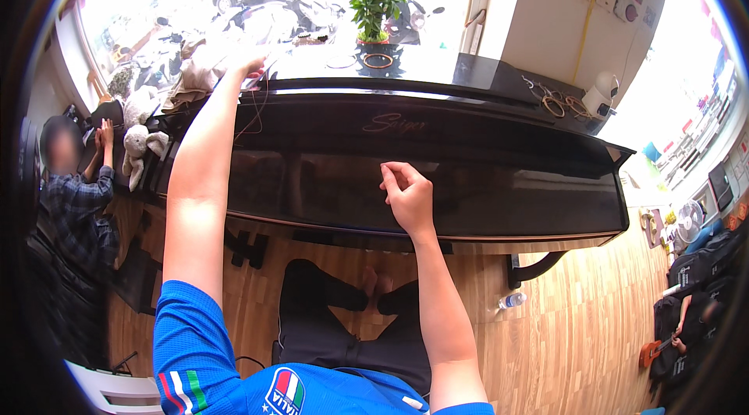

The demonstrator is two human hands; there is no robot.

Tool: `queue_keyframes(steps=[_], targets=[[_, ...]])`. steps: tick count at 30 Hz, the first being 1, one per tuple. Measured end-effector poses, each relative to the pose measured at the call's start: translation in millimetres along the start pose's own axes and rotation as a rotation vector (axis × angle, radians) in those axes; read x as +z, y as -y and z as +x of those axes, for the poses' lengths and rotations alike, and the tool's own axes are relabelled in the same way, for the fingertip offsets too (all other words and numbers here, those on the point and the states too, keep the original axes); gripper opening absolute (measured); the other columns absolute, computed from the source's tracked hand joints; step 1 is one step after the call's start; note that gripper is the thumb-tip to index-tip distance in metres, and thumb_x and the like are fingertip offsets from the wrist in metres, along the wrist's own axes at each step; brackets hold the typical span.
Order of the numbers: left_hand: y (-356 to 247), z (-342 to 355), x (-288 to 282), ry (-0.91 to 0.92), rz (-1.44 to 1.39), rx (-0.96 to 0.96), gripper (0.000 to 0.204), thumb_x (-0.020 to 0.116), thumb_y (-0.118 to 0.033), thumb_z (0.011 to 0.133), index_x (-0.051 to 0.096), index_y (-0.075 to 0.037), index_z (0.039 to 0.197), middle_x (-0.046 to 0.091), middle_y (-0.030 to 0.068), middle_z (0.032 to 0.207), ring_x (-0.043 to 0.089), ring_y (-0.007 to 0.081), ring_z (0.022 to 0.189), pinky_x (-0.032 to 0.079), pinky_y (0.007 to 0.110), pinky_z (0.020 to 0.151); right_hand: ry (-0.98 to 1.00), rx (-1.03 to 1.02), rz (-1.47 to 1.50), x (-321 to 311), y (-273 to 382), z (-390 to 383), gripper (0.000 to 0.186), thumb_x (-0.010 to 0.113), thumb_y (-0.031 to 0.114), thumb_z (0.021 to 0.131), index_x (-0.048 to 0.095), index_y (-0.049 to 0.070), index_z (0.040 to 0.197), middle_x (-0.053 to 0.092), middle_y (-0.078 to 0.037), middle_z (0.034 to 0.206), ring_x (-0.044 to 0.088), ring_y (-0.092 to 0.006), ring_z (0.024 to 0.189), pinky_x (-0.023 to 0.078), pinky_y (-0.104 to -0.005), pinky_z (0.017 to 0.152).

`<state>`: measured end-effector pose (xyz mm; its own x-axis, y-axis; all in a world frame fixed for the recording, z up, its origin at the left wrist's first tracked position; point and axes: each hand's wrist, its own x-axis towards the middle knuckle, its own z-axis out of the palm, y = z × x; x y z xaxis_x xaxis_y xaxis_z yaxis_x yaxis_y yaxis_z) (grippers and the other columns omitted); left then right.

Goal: The person shapes a thin copper wire into circular loops by hand. They repeatedly bend and adjust the wire, then place the formed loops on the piano surface.

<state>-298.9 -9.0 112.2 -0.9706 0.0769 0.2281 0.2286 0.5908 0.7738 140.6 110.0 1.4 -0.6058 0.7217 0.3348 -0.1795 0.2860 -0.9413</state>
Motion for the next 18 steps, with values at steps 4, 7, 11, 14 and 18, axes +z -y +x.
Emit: queue_keyframes(steps=[4, 7, 11, 14, 18], targets=[[-1.2, -3.6, 2.5, 0.014, -0.007, -0.001, 0.049, 0.056, -0.049, 0.093, 0.076, -0.005, 0.098, 0.073, 0.0226, 0.098, 0.071, 0.0344, 0.097, 0.055, 0.045, 0.087, -0.006, 0.011, -0.006, -2.5, -1.7, -0.1, 0.017, 0.067, 0.016, 0.097, 0.072, 0.001, 0.103, 0.070, -0.004, 0.072, 0.058, -0.0061, 0.056, 0.045, -0.0221, 0.050], [-2.2, -3.7, 2.2, 0.014, -0.011, -0.004, 0.050, 0.055, -0.050, 0.094, 0.076, -0.005, 0.098, 0.073, 0.0227, 0.098, 0.071, 0.0344, 0.097, 0.055, 0.045, 0.087, -0.008, 0.001, 0.004, -1.9, -1.9, -0.3, 0.017, 0.067, 0.016, 0.097, 0.072, 0.001, 0.103, 0.069, -0.003, 0.071, 0.058, -0.0061, 0.055, 0.045, -0.0221, 0.050], [-3.5, 0.5, -7.5, -0.001, -0.005, -0.008, 0.050, 0.055, -0.050, 0.094, 0.076, -0.004, 0.099, 0.073, 0.0229, 0.098, 0.071, 0.0344, 0.097, 0.055, 0.045, 0.087, 0.003, -0.001, 0.001, 0.9, 0.2, 0.0, 0.017, 0.067, 0.017, 0.097, 0.072, 0.001, 0.103, 0.069, -0.003, 0.071, 0.058, -0.0061, 0.055, 0.045, -0.0222, 0.050], [-5.1, -1.3, -0.4, 0.013, -0.004, -0.008, 0.051, 0.055, -0.050, 0.094, 0.075, -0.004, 0.099, 0.073, 0.0230, 0.098, 0.071, 0.0344, 0.097, 0.055, 0.045, 0.087, -0.006, 0.003, -0.006, -2.3, -1.2, 0.2, 0.017, 0.067, 0.017, 0.097, 0.072, 0.001, 0.102, 0.069, -0.003, 0.071, 0.058, -0.0061, 0.055, 0.045, -0.0223, 0.050], [-10.2, 2.6, -3.4, 0.007, -0.005, -0.012, 0.052, 0.054, -0.051, 0.095, 0.075, -0.004, 0.099, 0.073, 0.0232, 0.098, 0.071, 0.0344, 0.097, 0.055, 0.045, 0.087, 0.001, -0.005, -0.002, -1.2, 0.2, -0.1, 0.017, 0.067, 0.016, 0.097, 0.072, 0.001, 0.102, 0.069, -0.003, 0.070, 0.058, -0.0062, 0.055, 0.045, -0.0223, 0.050]])
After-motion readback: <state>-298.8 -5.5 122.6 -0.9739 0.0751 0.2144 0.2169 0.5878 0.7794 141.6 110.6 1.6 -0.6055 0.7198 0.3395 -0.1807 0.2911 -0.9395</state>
